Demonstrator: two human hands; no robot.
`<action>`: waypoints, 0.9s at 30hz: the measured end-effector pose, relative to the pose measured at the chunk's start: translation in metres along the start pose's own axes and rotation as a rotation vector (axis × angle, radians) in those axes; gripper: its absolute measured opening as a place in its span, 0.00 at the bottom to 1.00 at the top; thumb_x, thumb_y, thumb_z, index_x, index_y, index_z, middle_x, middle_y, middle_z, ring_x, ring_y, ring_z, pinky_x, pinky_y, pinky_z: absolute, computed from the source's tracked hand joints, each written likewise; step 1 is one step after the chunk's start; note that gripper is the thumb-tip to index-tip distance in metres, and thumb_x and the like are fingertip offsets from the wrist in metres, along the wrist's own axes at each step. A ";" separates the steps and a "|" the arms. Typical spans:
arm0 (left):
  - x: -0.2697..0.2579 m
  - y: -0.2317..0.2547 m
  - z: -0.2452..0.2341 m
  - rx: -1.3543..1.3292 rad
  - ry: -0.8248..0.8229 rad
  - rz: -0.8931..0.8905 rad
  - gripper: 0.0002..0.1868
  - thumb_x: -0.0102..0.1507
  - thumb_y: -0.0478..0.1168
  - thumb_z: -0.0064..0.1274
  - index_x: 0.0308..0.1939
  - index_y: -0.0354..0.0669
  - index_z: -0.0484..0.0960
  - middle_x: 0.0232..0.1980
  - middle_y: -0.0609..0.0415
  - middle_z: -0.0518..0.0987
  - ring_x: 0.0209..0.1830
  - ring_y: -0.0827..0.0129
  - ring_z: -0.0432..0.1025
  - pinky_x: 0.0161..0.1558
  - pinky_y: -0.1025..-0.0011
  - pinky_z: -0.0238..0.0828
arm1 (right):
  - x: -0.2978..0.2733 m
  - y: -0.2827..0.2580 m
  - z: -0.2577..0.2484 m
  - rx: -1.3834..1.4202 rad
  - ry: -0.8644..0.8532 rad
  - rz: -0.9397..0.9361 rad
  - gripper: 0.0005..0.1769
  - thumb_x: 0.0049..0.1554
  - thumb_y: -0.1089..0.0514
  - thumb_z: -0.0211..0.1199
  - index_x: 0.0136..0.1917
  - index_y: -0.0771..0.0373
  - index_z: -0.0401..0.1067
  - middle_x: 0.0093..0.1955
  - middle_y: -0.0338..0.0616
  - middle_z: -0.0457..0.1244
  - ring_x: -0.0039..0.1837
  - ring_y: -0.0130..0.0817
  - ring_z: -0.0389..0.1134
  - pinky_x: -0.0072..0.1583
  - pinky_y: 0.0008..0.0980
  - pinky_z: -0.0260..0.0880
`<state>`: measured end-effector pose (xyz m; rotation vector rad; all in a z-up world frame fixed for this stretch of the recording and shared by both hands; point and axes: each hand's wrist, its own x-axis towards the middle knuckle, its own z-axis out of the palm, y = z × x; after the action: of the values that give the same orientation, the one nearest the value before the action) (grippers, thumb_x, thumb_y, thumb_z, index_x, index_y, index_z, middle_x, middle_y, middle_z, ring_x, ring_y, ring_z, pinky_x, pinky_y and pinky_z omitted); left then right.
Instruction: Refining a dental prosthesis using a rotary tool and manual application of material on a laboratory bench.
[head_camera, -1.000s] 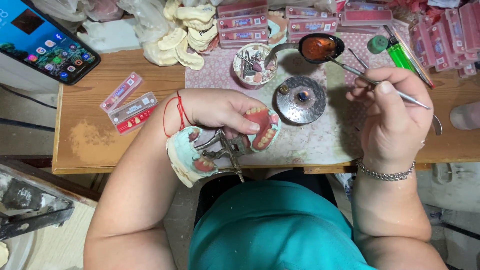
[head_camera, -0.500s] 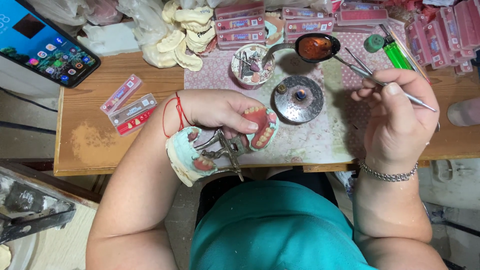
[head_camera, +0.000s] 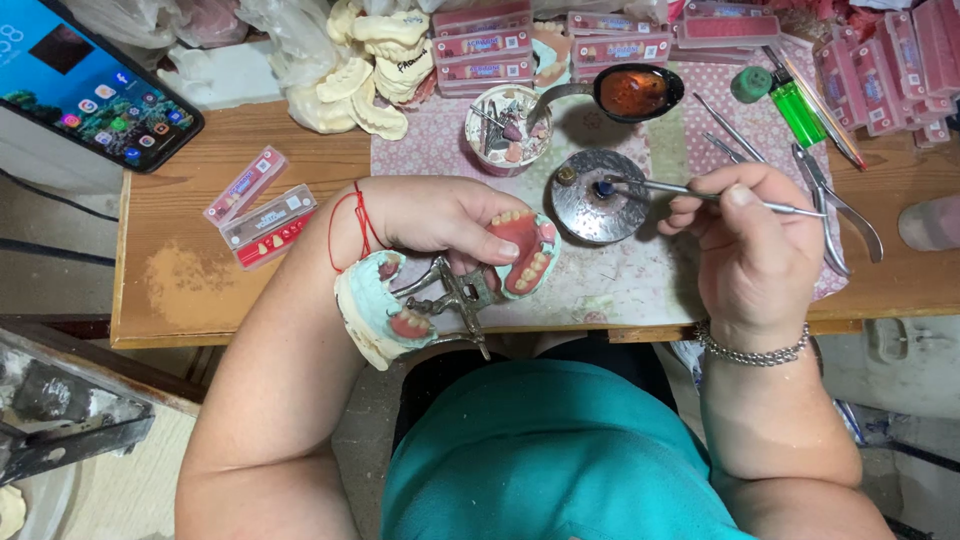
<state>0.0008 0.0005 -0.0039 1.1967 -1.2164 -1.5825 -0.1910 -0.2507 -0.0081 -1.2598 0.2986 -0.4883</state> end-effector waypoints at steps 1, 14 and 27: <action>0.000 -0.006 -0.001 0.001 -0.001 0.000 0.15 0.69 0.54 0.47 0.50 0.50 0.79 0.48 0.64 0.80 0.39 0.83 0.67 0.31 0.82 0.60 | 0.001 -0.003 0.000 0.000 0.001 -0.001 0.11 0.64 0.56 0.58 0.51 0.68 0.73 0.40 0.53 0.67 0.40 0.37 0.69 0.47 0.35 0.79; 0.001 -0.017 -0.003 -0.031 0.086 -0.068 0.12 0.68 0.52 0.51 0.47 0.51 0.78 0.45 0.63 0.81 0.40 0.82 0.70 0.35 0.80 0.66 | 0.030 -0.024 -0.010 -0.234 0.018 -0.216 0.08 0.67 0.59 0.57 0.56 0.65 0.71 0.44 0.48 0.67 0.47 0.30 0.72 0.52 0.27 0.81; 0.001 -0.017 -0.002 -0.035 0.090 -0.064 0.11 0.68 0.51 0.52 0.46 0.50 0.77 0.44 0.63 0.79 0.38 0.82 0.68 0.35 0.80 0.66 | 0.032 -0.025 -0.018 -0.254 0.013 -0.220 0.09 0.65 0.60 0.56 0.55 0.66 0.72 0.45 0.49 0.67 0.45 0.32 0.71 0.52 0.26 0.80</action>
<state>0.0021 0.0025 -0.0206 1.2813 -1.0982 -1.5726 -0.1769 -0.2873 0.0127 -1.5471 0.2390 -0.6614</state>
